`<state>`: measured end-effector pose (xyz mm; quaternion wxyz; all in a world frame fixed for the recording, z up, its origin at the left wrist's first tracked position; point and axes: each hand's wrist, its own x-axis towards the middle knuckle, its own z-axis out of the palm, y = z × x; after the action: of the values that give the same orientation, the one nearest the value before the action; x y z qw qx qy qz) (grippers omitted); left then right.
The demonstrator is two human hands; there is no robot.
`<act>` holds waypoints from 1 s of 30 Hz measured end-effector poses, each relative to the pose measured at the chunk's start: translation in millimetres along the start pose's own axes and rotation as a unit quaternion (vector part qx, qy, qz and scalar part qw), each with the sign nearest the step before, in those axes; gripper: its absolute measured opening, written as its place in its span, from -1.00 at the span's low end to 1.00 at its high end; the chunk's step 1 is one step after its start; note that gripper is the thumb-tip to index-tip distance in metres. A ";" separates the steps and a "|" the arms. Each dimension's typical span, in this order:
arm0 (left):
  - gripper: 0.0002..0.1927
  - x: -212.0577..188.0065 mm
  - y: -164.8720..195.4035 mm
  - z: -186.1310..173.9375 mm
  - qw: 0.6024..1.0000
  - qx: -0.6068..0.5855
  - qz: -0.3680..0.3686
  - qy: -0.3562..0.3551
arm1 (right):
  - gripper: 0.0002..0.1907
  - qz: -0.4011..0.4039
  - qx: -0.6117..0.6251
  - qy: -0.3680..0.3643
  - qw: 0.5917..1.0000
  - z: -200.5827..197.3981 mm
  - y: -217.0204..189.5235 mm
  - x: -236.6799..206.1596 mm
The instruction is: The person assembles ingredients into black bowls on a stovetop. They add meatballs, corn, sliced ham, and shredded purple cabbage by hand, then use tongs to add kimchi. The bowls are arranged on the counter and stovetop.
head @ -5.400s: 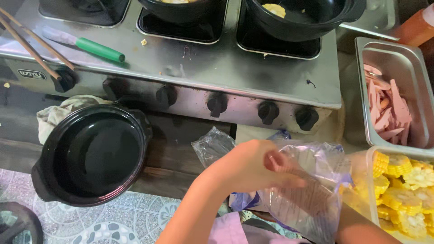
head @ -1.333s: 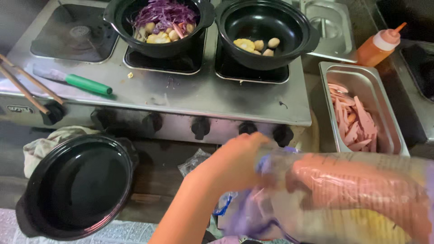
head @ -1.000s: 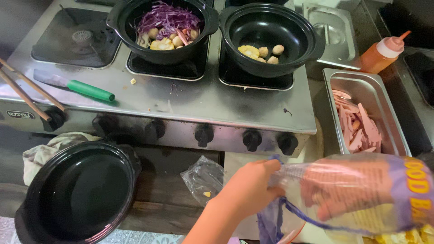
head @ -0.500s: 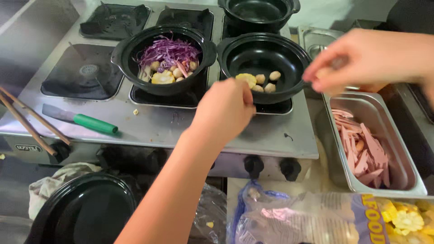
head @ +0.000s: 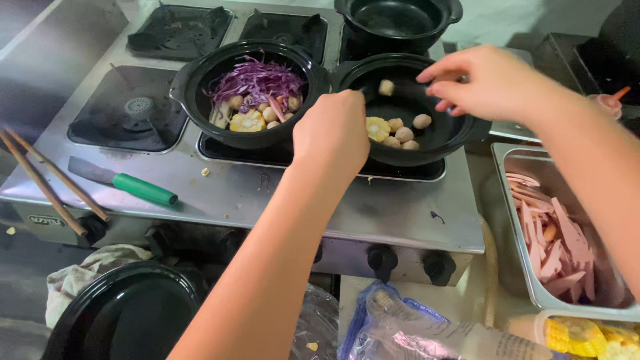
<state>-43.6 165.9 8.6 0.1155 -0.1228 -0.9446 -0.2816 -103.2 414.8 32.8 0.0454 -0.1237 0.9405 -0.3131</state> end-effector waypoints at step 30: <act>-0.55 -259.9 -8.7 103.6 0.953 -0.184 -0.099 -0.220 | -0.66 0.127 0.206 -0.171 0.955 249.9 28.8 -294.9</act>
<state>183.5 173.5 -154.9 -0.1487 -0.1070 -0.8858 -0.4265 216.3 369.7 -182.0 0.2694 -0.0433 0.8416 -0.4661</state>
